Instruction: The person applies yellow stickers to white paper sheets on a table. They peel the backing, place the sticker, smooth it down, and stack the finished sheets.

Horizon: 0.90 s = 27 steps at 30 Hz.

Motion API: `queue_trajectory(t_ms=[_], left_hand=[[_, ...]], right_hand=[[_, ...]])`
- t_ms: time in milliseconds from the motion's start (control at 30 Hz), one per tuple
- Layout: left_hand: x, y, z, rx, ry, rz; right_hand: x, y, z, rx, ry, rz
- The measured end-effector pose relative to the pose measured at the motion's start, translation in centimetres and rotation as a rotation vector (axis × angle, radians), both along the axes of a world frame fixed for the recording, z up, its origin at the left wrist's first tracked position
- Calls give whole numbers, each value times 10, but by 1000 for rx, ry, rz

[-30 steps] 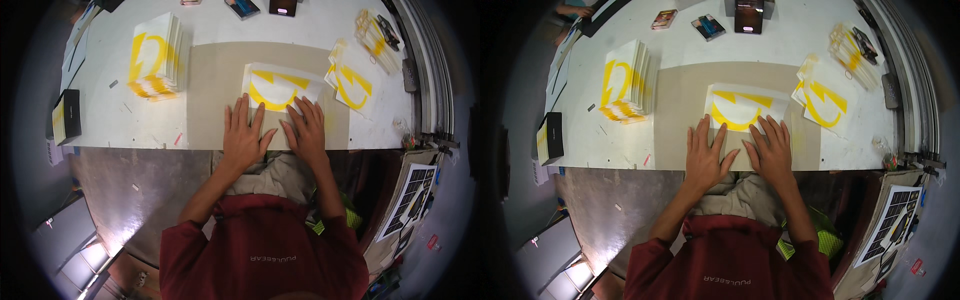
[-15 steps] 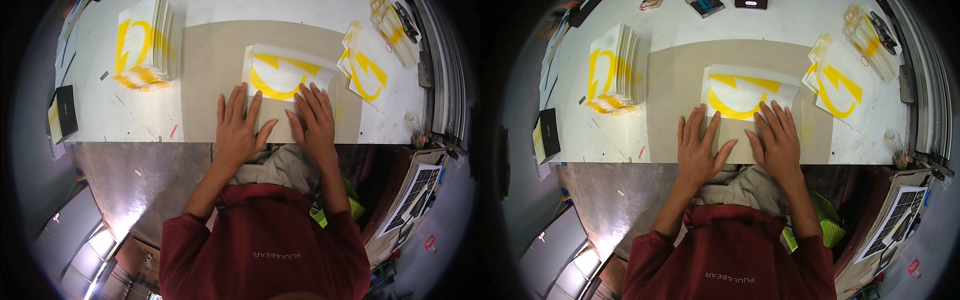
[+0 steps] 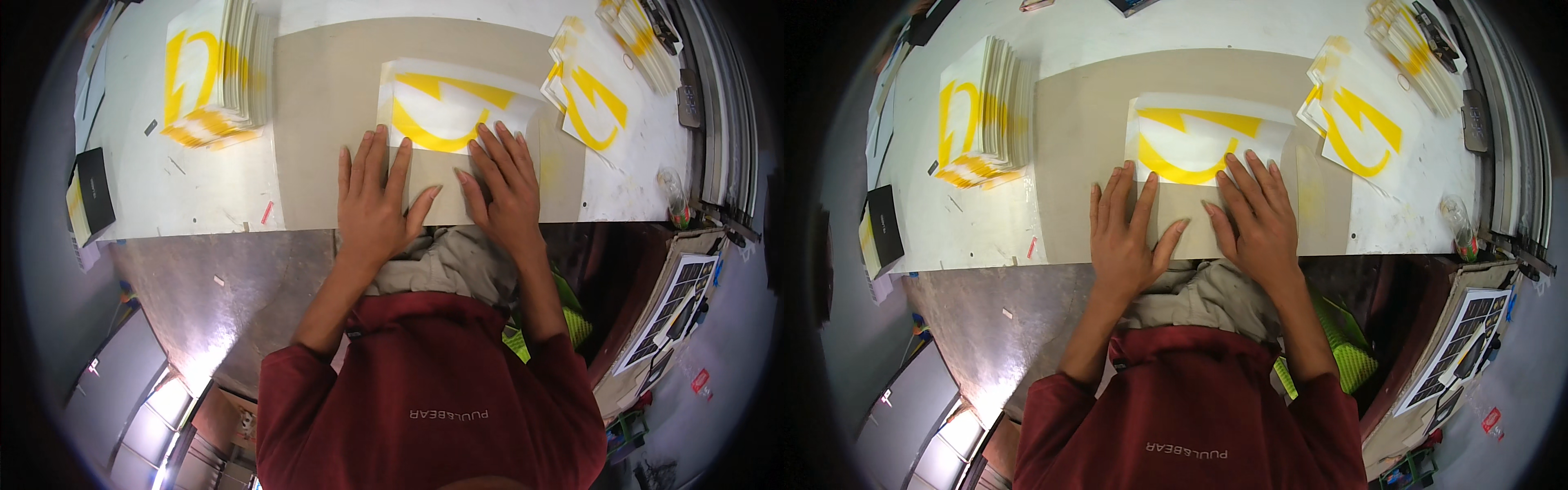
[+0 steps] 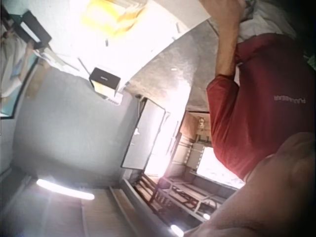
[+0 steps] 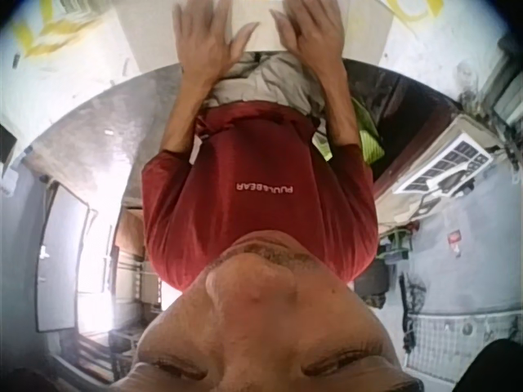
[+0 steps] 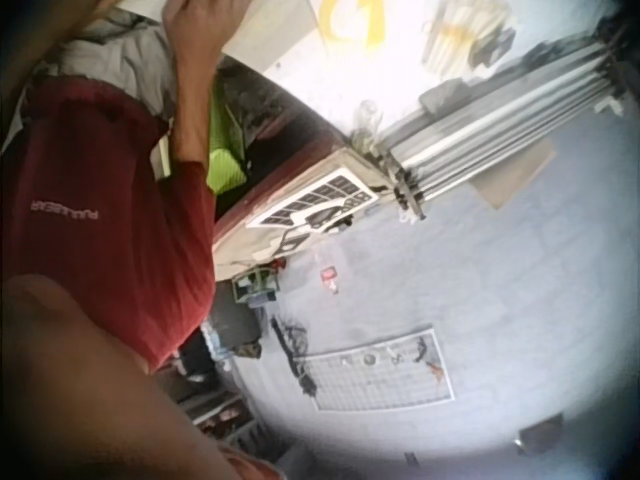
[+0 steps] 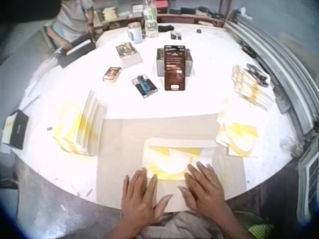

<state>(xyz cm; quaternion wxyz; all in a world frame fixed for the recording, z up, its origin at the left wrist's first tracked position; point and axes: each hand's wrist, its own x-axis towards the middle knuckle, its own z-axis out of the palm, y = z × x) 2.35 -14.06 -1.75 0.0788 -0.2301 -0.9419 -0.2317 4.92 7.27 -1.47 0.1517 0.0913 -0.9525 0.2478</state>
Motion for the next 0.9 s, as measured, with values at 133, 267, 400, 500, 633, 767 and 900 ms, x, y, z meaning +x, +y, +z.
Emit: queue_trajectory(t_ms=[133,267,400,500,633,767,900], left_hand=[[0,-1,0,-7,3,-3],[0,0,0,-21,2,-1],[0,0,1,-27,-13,-5],[0,1,3,-53,-3,-2],[-3,2,9,-151,45,-61],[-10,0,8,-146,17,-163],[-13,-1,9,-132,2,-186]], right_hand=[[0,0,-1,0,9,2],[0,0,-1,6,12,6],[0,0,-2,20,21,10],[1,0,-2,41,20,11],[0,0,0,52,8,17],[0,0,-1,56,10,25],[0,0,0,53,4,35]])
